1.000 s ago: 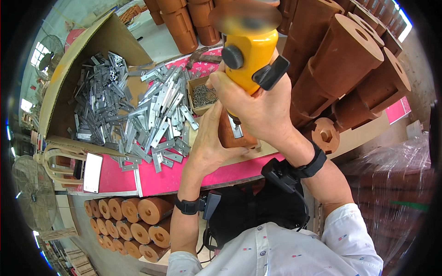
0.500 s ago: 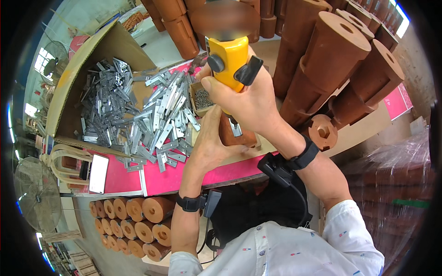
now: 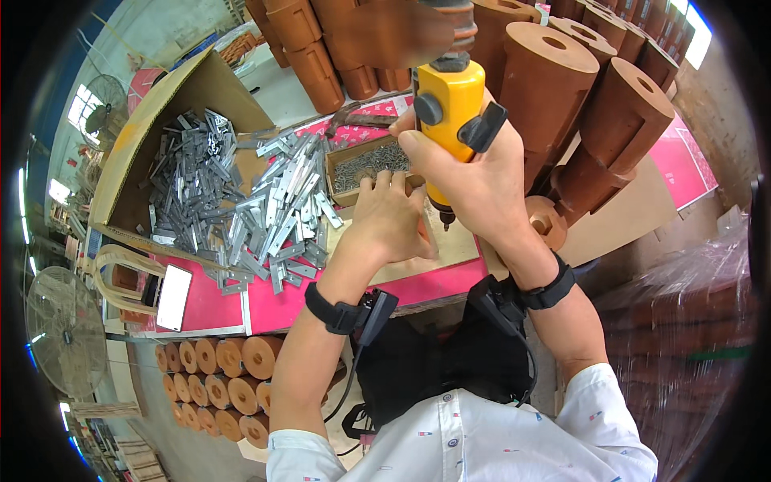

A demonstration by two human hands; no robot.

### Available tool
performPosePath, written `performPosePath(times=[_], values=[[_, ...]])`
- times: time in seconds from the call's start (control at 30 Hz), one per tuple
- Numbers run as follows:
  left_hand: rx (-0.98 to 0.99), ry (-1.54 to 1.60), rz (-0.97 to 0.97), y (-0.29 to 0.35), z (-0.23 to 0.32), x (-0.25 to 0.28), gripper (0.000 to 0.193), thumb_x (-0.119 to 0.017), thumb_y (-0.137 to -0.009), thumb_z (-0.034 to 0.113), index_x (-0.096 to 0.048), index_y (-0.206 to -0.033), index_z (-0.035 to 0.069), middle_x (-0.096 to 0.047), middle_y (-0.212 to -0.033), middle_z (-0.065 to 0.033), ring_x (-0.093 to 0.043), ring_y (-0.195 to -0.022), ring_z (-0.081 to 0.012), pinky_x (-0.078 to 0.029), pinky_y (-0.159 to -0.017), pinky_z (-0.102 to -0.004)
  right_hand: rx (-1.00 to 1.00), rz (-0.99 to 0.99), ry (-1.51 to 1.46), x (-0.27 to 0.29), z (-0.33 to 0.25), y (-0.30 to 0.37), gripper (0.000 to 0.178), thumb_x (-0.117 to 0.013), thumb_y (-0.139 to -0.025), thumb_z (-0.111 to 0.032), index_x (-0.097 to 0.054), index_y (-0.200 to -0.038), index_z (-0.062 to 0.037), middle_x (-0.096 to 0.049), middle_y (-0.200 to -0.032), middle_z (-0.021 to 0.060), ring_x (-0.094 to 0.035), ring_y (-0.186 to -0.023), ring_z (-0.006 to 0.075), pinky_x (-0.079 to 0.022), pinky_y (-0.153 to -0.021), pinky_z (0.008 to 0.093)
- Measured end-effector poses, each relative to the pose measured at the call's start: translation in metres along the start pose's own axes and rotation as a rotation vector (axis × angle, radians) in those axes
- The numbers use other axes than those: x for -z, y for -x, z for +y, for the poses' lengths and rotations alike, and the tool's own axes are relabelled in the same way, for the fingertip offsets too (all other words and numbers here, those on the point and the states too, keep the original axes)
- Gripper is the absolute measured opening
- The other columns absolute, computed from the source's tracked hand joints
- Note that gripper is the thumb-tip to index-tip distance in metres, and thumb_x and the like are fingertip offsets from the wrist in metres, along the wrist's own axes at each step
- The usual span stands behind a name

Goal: The recorder uses a pneumatic screwdriver to attach metal brackets to wooden cylindrical components at a workbench.

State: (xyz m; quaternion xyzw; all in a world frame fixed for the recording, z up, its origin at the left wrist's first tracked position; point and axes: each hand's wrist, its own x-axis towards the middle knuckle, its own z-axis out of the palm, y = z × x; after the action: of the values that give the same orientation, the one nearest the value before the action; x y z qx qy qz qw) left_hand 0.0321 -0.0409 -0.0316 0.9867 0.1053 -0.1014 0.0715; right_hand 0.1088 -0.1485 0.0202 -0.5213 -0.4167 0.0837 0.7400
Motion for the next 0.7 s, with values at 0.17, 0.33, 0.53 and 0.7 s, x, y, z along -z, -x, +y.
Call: performPosePath(times=[0.17,0.33,0.53,0.7], values=[[0.001,0.256,0.099,0.012,-0.015,0.006,0.082,-0.082,-0.062,0.041,-0.054,-0.13,0.003,-0.048,-0.123,-0.0213,-0.045,-0.122,-0.0383,-0.034,-0.107,-0.0505,0.003,0.013,0.027,0.012,0.003,0.001,0.04,-0.074,-0.078,-0.011,-0.057,-0.113,0.0003,-0.067,-0.091,0.0067,-0.063,-0.083,0.011,-0.052,-0.077,0.0293],[-0.079,0.991,0.373,0.038,-0.054,-0.057,0.1,-0.085,-0.06,0.019,-0.033,-0.145,0.01,-0.036,-0.137,-0.0191,-0.037,-0.133,-0.0349,-0.032,-0.115,-0.0442,0.044,0.001,0.054,0.006,0.003,0.001,0.042,-0.074,-0.078,-0.011,-0.057,-0.114,0.0005,-0.067,-0.092,0.0079,-0.063,-0.083,0.0114,-0.052,-0.078,0.0292],[-0.078,0.773,0.341,0.043,-0.059,-0.056,0.101,-0.083,-0.061,0.021,-0.032,-0.147,0.01,-0.031,-0.144,-0.0206,-0.034,-0.137,-0.0369,-0.031,-0.115,-0.0417,-0.026,-0.027,-0.017,0.0,0.009,0.0,0.04,-0.074,-0.079,-0.01,-0.058,-0.114,0.0001,-0.067,-0.093,0.0056,-0.062,-0.084,0.0101,-0.051,-0.079,0.0283],[-0.062,0.714,0.295,0.047,-0.059,-0.042,0.098,-0.08,-0.062,0.023,-0.033,-0.147,0.009,-0.032,-0.143,-0.02,-0.036,-0.135,-0.0368,-0.032,-0.115,-0.0401,-0.059,-0.048,-0.007,-0.006,0.01,0.0,0.039,-0.073,-0.081,-0.009,-0.057,-0.115,0.0001,-0.065,-0.096,0.0044,-0.06,-0.088,0.0091,-0.05,-0.08,0.0266]])
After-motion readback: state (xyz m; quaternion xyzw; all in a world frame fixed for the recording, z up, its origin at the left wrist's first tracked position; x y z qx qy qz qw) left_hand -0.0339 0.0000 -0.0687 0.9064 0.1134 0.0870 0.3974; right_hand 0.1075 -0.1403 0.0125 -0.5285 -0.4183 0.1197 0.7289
